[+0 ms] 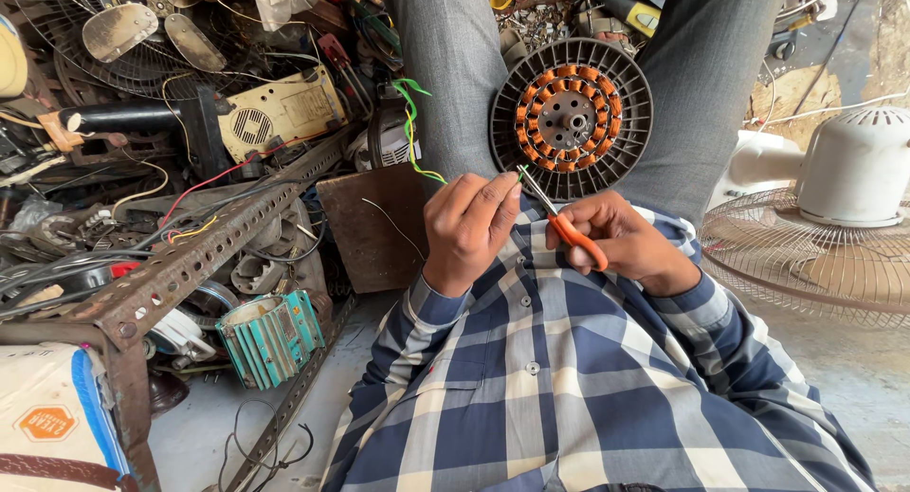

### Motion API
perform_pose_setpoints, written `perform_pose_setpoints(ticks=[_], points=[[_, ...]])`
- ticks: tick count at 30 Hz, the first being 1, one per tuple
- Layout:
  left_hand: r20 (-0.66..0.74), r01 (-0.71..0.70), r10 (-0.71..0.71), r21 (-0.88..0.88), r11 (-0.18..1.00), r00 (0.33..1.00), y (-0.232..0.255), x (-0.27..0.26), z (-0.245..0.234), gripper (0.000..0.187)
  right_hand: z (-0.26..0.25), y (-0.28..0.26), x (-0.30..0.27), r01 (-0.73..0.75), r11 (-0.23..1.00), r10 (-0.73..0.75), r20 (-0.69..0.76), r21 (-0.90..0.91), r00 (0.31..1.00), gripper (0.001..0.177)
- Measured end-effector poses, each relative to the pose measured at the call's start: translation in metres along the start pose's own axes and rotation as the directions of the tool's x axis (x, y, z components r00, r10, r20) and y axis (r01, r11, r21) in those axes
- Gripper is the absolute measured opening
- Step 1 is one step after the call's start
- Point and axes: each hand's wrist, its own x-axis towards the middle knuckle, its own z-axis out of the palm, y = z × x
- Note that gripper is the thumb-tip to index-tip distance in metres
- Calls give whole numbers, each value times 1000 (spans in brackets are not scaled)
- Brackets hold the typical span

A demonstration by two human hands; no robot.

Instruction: The person is repairing an electric motor stator by hand. They use scissors to cut and strip wires, then insert and secure them into the stator slots.

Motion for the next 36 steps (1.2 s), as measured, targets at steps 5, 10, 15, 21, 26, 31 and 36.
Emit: perform_pose_setpoints(ticks=[5, 10, 15, 21, 26, 31, 36], points=[[17, 19, -17, -74, 997, 1000, -3, -5, 1, 9, 11, -7, -1, 99, 782, -205, -105, -615, 973, 36], [166, 244, -194, -385, 890, 967, -2, -7, -4, 17, 11, -33, 2, 238, 511, -405, 13, -826, 914, 47], [307, 356, -215, -543, 761, 927, -6, -8, -7, 23, 10, -40, 2, 234, 475, -369, 49, -848, 928, 53], [335, 400, -235, -615, 679, 913, -5, -13, -2, 22, 11, -37, 3, 269, 458, -391, 80, -847, 917, 51], [322, 401, -250, -610, 684, 913, -6, -17, 0, 19, 14, -29, 2, 309, 420, -463, 92, -853, 882, 43], [309, 403, -260, -639, 656, 915, -6, -22, 5, 18, 16, -25, 0, 245, 380, -468, 43, -892, 882, 36], [315, 407, -258, -682, 607, 913, -9, -23, 13, 20, 14, -29, 0, 189, 444, -357, 22, -876, 934, 47]])
